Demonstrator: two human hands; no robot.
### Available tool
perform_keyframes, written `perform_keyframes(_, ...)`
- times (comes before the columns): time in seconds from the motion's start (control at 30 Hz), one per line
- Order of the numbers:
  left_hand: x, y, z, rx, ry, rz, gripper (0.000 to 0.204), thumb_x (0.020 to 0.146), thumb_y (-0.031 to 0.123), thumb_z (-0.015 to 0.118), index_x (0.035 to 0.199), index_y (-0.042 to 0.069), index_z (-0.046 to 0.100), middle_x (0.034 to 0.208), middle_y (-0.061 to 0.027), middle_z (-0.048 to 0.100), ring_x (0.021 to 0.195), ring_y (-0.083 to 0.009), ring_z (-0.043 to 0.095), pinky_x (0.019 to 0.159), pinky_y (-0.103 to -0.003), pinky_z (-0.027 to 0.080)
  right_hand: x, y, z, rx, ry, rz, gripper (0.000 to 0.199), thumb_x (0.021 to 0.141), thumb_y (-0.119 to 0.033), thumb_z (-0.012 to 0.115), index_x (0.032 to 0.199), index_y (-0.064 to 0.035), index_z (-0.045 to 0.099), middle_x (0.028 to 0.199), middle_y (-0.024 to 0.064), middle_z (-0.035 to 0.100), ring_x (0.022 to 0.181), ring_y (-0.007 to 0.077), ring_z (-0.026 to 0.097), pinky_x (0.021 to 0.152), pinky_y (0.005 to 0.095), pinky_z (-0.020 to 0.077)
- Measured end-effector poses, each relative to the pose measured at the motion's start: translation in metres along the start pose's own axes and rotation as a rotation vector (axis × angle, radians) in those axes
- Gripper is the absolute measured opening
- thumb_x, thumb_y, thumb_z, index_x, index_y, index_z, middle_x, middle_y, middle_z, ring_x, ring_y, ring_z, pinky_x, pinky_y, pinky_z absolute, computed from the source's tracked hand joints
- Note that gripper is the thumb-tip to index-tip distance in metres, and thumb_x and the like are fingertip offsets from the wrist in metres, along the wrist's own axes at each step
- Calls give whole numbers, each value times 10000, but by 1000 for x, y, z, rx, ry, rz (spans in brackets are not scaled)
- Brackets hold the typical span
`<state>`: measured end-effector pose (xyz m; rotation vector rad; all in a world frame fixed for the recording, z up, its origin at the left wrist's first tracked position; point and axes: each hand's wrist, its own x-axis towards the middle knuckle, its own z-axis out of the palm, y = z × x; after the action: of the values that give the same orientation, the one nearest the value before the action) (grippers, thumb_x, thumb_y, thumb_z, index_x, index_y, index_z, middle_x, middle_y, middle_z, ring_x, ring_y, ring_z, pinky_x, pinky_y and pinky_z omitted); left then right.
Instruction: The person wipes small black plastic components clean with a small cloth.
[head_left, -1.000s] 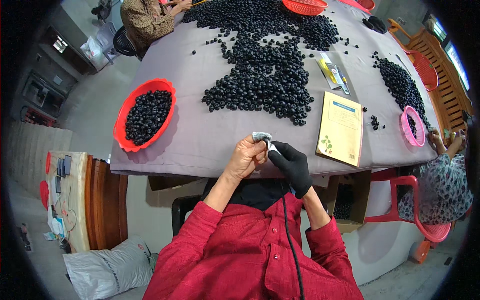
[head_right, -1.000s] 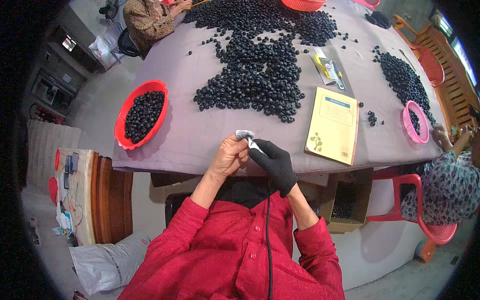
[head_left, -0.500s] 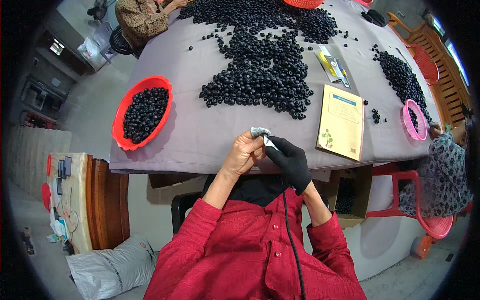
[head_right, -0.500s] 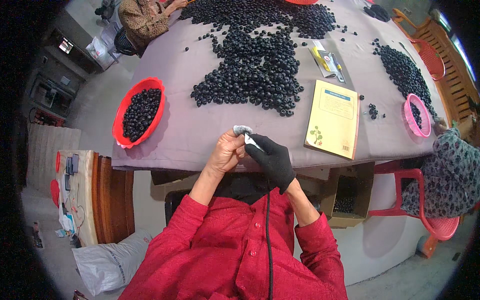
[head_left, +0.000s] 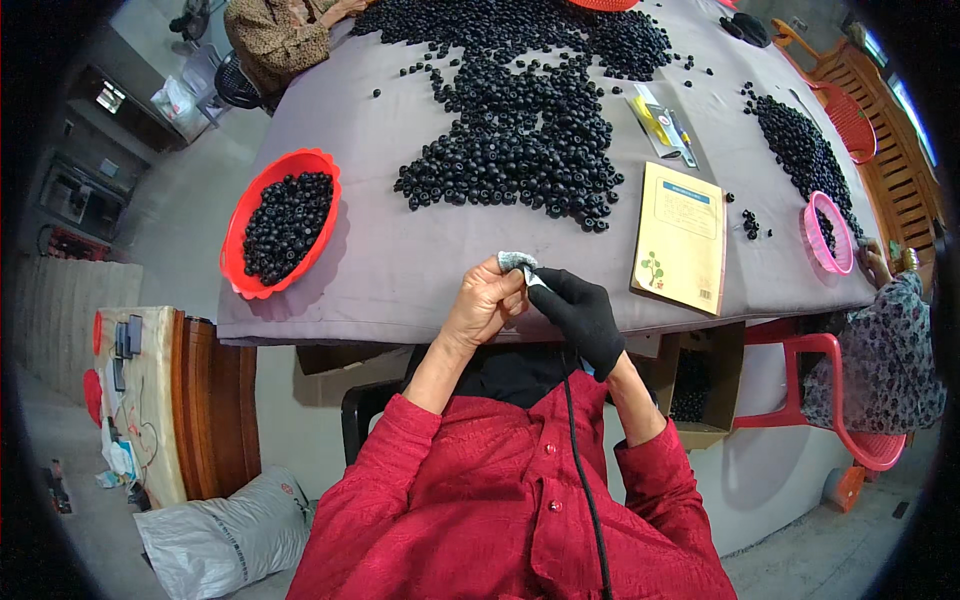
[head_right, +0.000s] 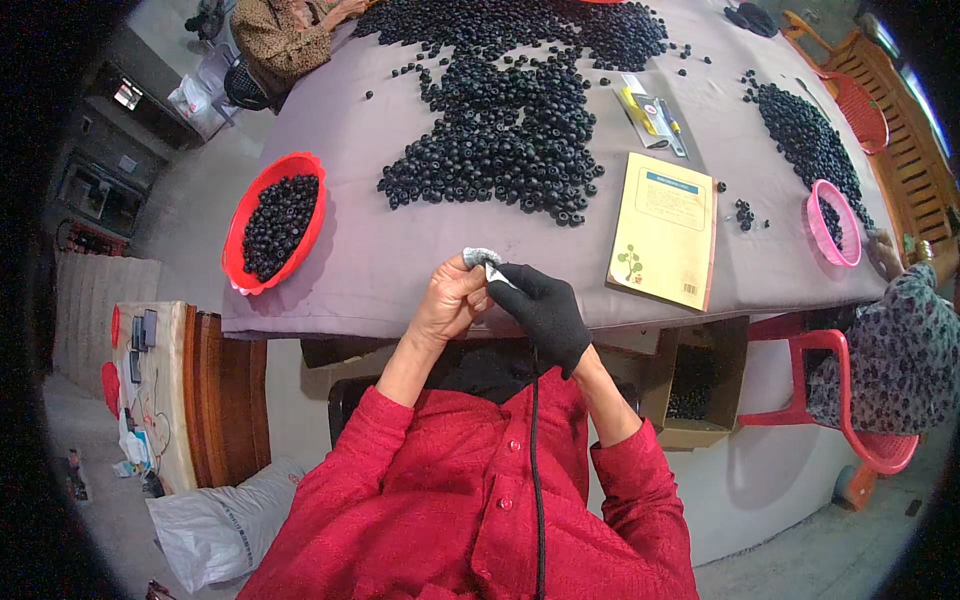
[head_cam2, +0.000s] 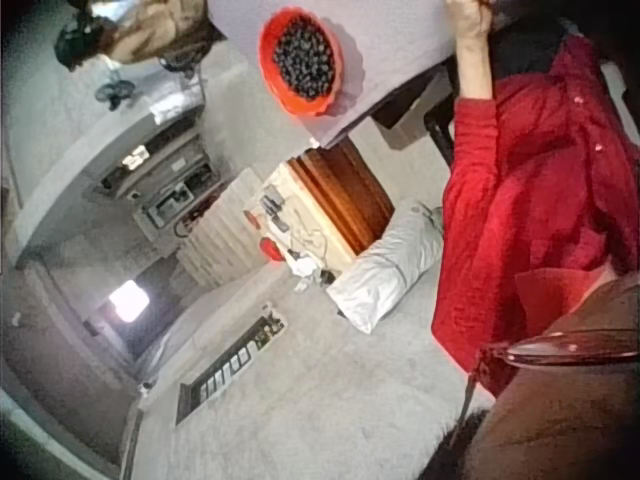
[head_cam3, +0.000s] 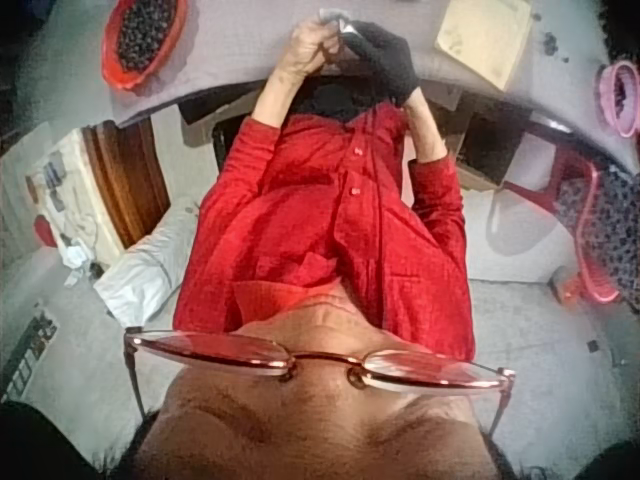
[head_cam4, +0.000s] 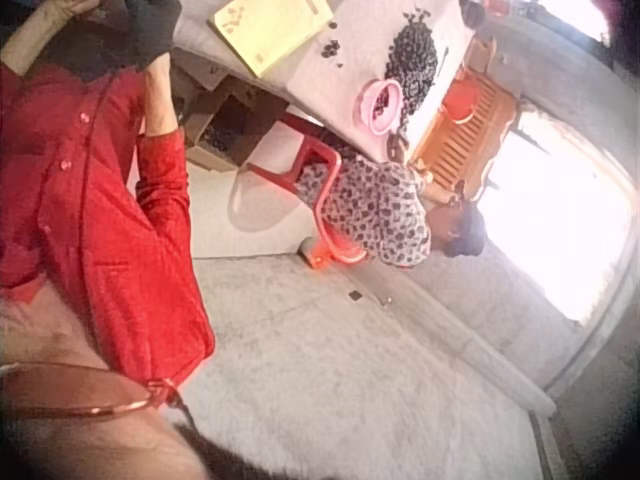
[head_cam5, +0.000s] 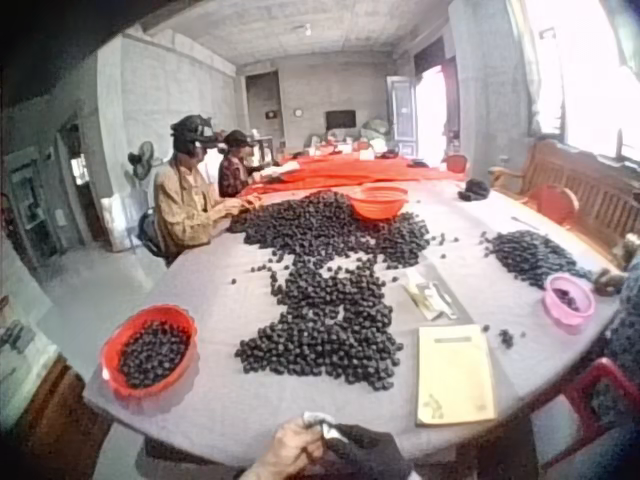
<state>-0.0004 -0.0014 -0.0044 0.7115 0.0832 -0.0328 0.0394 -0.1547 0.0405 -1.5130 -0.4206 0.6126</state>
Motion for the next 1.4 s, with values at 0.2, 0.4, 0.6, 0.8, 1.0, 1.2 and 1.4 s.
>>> perform_keyframes(0.2,0,-1,-3,17,-15,12,110,856,88,547,945,33,582,638,24,497,501,-50,393,489,-208,339,3,3,-1,-21,-12,-42,264,842,-138,567,1047,29,577,906,54,623,824,76,523,749,233,434)
perform_keyframes(0.4,0,0,-3,11,-22,-8,112,851,85,554,944,30,583,638,24,498,493,-51,389,482,-209,341,3,8,-1,-15,9,-56,255,842,-148,565,1030,22,585,890,53,623,809,79,525,733,232,434)
perform_keyframes(0.6,-3,0,-2,28,-43,-8,108,847,69,554,943,27,584,649,21,507,492,-49,385,476,-207,341,3,7,-1,-49,19,-53,255,842,-164,563,1018,20,591,883,57,624,797,83,531,725,230,435)
perform_keyframes(0.8,-3,2,3,41,11,10,112,852,75,547,945,24,583,624,27,484,494,-52,370,478,-208,327,-2,7,0,8,10,-56,255,841,-166,573,1013,20,593,875,52,624,793,77,526,724,229,435)
perform_keyframes(1.0,3,1,2,19,-16,-9,119,863,87,533,959,36,584,583,37,453,491,-50,357,483,-208,314,1,2,-5,45,-25,-35,255,839,-172,581,1004,22,594,875,42,622,795,74,523,726,227,435)
perform_keyframes(1.2,-2,6,4,-20,29,17,103,863,63,522,943,41,582,631,15,492,490,-54,363,482,-210,325,4,6,-1,-32,24,-47,267,833,-190,583,995,21,601,868,44,620,794,81,530,722,236,440)
perform_keyframes(1.4,3,1,-2,-24,-60,-35,91,853,61,526,915,42,590,669,12,513,483,-55,387,479,-206,351,5,5,-2,-102,91,53,259,828,-179,589,992,21,603,837,24,609,769,75,516,686,224,429)
